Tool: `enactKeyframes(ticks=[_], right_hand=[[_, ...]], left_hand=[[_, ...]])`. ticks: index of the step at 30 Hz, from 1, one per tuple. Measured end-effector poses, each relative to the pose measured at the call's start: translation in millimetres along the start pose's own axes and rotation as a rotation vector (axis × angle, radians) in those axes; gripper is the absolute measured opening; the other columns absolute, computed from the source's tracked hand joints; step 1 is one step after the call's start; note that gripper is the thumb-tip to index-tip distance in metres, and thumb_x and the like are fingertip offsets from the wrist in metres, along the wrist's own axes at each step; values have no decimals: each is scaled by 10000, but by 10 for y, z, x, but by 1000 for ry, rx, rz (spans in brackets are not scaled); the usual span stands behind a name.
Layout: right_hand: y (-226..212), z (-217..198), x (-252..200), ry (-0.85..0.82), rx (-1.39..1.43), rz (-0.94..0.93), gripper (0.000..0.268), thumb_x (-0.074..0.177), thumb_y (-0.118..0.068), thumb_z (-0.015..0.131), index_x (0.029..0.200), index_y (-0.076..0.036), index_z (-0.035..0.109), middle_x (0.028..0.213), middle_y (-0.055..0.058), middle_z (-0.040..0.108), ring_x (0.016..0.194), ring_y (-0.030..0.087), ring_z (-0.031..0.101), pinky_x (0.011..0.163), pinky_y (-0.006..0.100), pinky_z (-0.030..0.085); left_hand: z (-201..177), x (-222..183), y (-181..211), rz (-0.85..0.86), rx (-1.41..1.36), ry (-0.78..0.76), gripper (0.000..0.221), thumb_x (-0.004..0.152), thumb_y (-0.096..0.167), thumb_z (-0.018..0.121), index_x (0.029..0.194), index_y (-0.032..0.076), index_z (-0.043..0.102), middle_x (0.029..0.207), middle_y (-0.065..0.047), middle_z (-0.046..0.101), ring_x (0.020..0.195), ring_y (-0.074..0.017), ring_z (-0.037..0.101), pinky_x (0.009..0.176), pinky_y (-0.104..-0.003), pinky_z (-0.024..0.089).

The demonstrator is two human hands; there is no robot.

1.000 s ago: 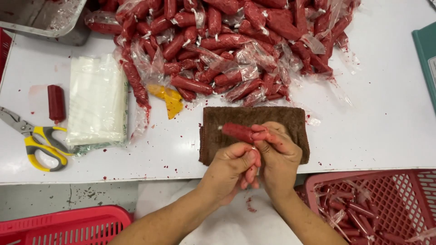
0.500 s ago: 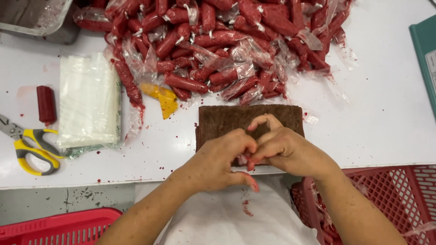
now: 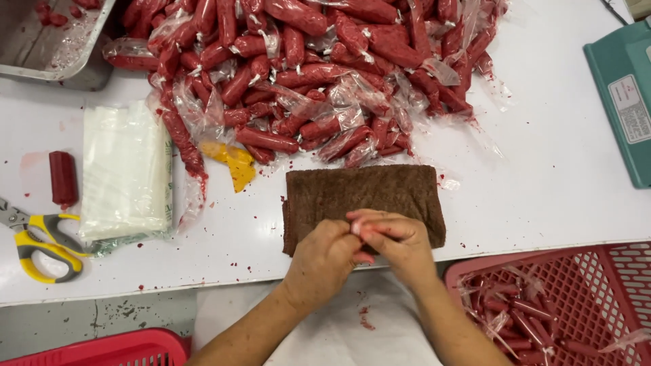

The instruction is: A person is wiping individually wrapped red food items on a cloth and then placing them into a plastic basket.

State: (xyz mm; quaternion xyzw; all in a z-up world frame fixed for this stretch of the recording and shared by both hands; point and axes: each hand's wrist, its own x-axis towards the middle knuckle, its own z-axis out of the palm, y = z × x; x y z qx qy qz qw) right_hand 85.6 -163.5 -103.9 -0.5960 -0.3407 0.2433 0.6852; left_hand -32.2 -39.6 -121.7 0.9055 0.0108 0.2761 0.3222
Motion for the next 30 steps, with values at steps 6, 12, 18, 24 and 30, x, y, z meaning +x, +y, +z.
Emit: enactKeyframes(ticks=[6, 12, 18, 24, 30], right_hand=[[184, 162, -29, 210, 91, -29, 246, 830, 49, 754, 1062, -9, 697, 1004, 180, 766, 984, 245, 761, 854, 303, 653], [368, 195, -53, 215, 96, -163, 350, 874, -37, 740, 1073, -83, 455, 987, 163, 699, 1051, 330, 720, 979, 420, 581], [20, 117, 77, -175, -599, -465, 668, 1076, -573, 267, 1230, -58, 663, 1269, 131, 699, 1058, 247, 745, 943, 387, 569], [-309, 120, -110, -281, -260, 74, 328, 985, -268, 557, 833, -57, 757, 723, 39, 749, 587, 106, 712, 592, 233, 576], [-429, -1480, -1376, -341, -1039, -6, 499, 840, -148, 662, 1329, -57, 625, 1438, 2, 595, 1328, 116, 561, 1194, 277, 336]], left_hand=[[-53, -173, 3, -657, -723, 182, 459, 818, 197, 780, 1238, 87, 629, 843, -24, 671, 646, -87, 596, 599, -236, 512], [-13, 176, -69, -134, -448, 251, 146, 983, 159, 637, 1061, 143, 760, 912, -36, 586, 816, -156, 619, 753, -258, 557], [-456, 303, 45, 97, -591, -35, 153, 1006, 39, 552, 976, 130, 670, 1059, -51, 714, 505, -92, 611, 513, -226, 524], [-536, 461, -363, 188, 20, -297, 95, 894, 245, 617, 862, 195, 690, 721, -12, 668, 681, -260, 676, 564, -411, 504], [-491, 810, -520, 276, 82, -150, 207, 874, 80, 603, 1051, 150, 683, 1065, -55, 703, 983, -292, 595, 814, -411, 489]])
